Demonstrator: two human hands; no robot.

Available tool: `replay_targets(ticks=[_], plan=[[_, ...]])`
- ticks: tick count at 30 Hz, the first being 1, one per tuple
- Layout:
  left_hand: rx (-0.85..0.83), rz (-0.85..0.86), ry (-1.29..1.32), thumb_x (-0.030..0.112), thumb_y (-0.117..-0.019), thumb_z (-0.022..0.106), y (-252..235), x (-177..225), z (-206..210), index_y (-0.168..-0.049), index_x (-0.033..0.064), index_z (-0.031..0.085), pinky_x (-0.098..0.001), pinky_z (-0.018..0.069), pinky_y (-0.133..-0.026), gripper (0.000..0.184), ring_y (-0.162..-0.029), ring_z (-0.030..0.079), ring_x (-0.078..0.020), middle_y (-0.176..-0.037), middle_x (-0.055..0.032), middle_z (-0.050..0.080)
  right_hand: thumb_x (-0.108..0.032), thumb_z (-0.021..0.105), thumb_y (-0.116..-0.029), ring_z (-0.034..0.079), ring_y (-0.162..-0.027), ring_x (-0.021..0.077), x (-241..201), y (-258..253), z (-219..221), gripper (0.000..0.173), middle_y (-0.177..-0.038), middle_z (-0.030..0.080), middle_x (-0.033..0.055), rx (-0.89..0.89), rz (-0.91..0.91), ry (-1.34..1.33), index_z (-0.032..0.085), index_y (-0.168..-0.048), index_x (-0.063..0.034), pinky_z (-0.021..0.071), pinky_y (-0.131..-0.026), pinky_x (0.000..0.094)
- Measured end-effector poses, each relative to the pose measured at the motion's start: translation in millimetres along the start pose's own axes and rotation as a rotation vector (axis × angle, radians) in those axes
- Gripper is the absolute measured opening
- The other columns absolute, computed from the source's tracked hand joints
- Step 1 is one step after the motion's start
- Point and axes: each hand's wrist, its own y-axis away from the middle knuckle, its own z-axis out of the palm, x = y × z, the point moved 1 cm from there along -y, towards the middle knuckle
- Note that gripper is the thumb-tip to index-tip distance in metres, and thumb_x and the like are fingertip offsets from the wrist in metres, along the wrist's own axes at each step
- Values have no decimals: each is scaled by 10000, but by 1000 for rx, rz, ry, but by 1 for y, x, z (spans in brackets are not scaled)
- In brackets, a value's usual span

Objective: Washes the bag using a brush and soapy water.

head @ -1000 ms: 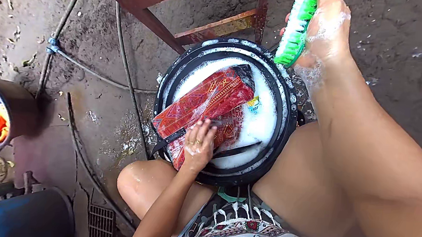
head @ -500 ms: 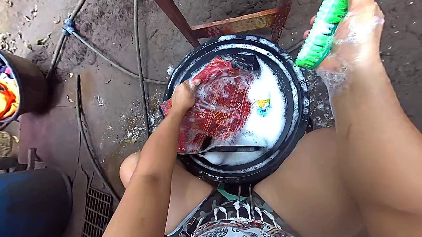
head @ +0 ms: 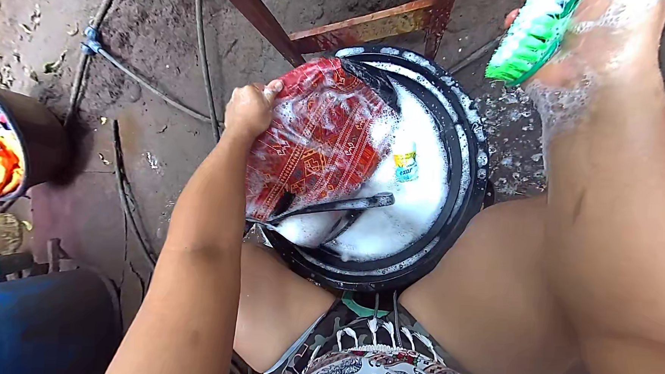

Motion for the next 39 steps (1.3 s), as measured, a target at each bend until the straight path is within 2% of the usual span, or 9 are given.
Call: replay_targets(ticks=[10,13,16,20,24,26,29,34,39], plan=[[218,101,-377,570,-1077,337,-12,9,-74,-1228,-68,575,-759,435,-900,697,-1138,616,-582,-1146,-377,650,-193,351,-1124,610,-724,159,-1,-15,1,219,-849,542,53,56,20,37,516,-1026,-88,571,-651,316],[263,-34,-224,453,-1075,454,-12,-6,-62,-1423,10,493,-729,419,-995,565,-1256,568,-533,-1325,-331,597,-225,370,-1125,623,-729,154,-1,-11,-2,227,-851,564,45,33,11,70,531,-1036,-92,579,-666,316],[337,28,-68,336,-1038,560,0,-29,-65,-1490,33,462,-669,334,-1133,553,-1398,439,-494,-1485,-301,477,-312,391,-1126,636,-713,147,-2,-13,-1,258,-843,589,28,13,-7,66,545,-1081,-110,584,-658,323],[438,-3,53,380,-1047,529,57,-86,-52,-1451,16,507,-623,343,-1160,545,-1389,461,-454,-1460,-284,505,-408,405,-1116,641,-714,133,1,-5,6,327,-864,607,14,14,14,87,563,-1170,-127,581,-648,304],[483,-351,454,447,-1056,495,131,-139,1,-1400,-88,502,-613,363,-1145,637,-1353,480,-476,-1404,-347,517,-444,437,-1100,642,-717,104,8,9,10,330,-864,614,-18,-18,2,188,565,-1174,-149,580,-670,298],[499,-487,652,518,-1062,453,157,-144,38,-1376,-69,512,-580,446,-1063,668,-1243,574,-411,-1328,-313,573,-457,444,-1094,639,-746,97,12,13,9,341,-901,603,-22,-18,-1,276,548,-1195,-149,574,-697,297],[505,-505,904,501,-1040,516,184,-128,81,-1379,-67,442,-513,552,-878,666,-1011,645,-330,-1193,-268,598,-475,446,-1089,638,-736,92,21,14,10,349,-895,605,-27,-25,-7,342,553,-1182,-156,576,-687,299],[338,-373,1181,195,-987,682,183,-79,118,-1454,-43,404,-420,484,-1104,593,-1260,610,-230,-1346,-206,615,-519,477,-1065,655,-844,110,33,17,16,417,-998,619,-12,-79,1,394,548,-1255,-154,576,-746,324],[466,-436,1016,230,-1087,507,188,-21,91,-1442,-69,407,-487,446,-1112,475,-1271,601,-323,-1308,-265,619,-484,481,-1070,609,-783,59,36,36,27,433,-974,568,-31,-177,-54,592,508,-1304,-121,555,-739,286]])
